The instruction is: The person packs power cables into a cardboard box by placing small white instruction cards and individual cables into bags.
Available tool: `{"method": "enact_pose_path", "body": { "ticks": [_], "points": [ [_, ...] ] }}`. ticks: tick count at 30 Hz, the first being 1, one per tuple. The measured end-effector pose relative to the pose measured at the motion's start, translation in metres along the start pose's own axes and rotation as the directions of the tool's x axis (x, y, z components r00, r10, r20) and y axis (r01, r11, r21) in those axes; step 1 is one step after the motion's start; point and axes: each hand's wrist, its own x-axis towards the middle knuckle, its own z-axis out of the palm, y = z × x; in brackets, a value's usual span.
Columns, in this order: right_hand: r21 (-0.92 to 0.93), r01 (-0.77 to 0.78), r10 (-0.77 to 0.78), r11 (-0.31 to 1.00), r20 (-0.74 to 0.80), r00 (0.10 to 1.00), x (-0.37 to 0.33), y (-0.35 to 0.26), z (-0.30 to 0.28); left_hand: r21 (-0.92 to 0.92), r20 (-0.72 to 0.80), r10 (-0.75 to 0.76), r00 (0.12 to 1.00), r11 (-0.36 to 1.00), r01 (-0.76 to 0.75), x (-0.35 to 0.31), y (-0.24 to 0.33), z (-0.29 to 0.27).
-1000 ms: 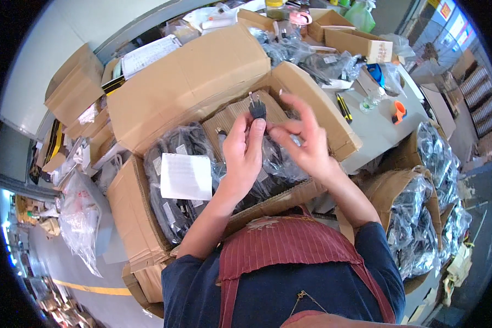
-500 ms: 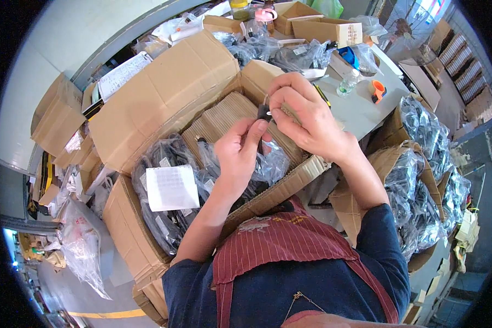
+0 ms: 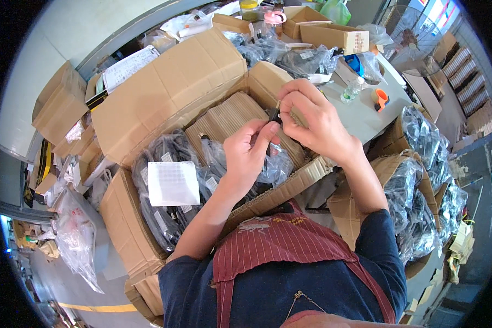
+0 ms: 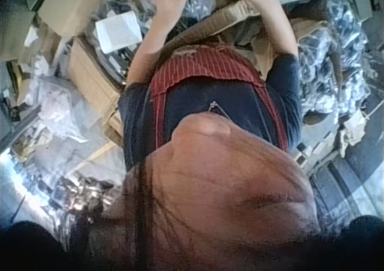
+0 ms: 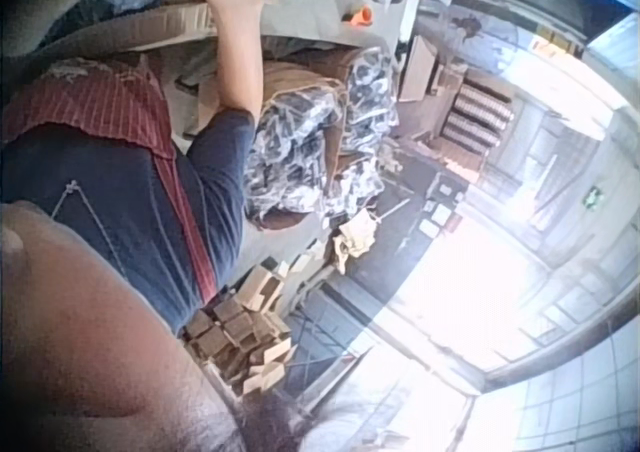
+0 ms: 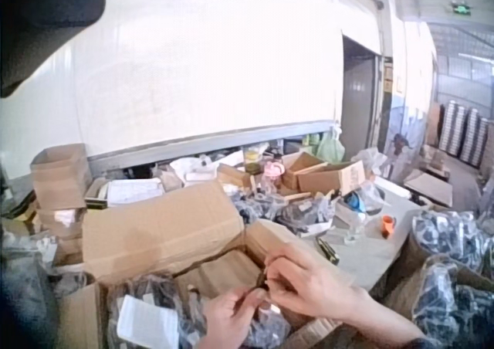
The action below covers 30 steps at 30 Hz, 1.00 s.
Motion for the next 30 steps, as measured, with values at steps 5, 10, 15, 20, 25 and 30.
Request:
{"method": "enact_pose_path", "body": {
  "ticks": [5,10,15,20,25,30],
  "points": [
    [-0.005,-0.003,0.003,1.000,0.007,1.000,0.000,-0.001,0.001,0.046,-0.002,-0.008,1.000,0.999,0.008,0.000,0.000,-0.001],
    [-0.022,-0.013,0.013,1.000,0.023,1.000,-0.002,-0.002,-0.001,0.028,-0.015,-0.019,1.000,0.999,0.019,-0.003,-0.003,0.002],
    [-0.091,-0.245,0.255,0.965,0.112,0.961,0.004,0.002,-0.018,0.014,-0.005,0.004,1.000,1.000,-0.004,-0.010,-0.005,-0.004],
    [-0.114,-0.284,0.263,0.952,-0.172,0.949,-0.010,0.021,-0.007,-0.071,0.021,-0.035,0.999,0.997,0.037,-0.008,-0.003,-0.011],
    [0.341,-0.352,0.186,0.871,0.434,0.882,-0.035,0.012,0.004,-0.221,0.068,-0.035,0.997,0.974,0.049,-0.007,0.007,-0.014],
    [0.211,-0.169,0.048,0.963,0.483,0.874,-0.073,0.017,0.032,-0.266,0.053,-0.050,0.997,0.962,0.062,-0.017,0.025,-0.004]
  ]
}}
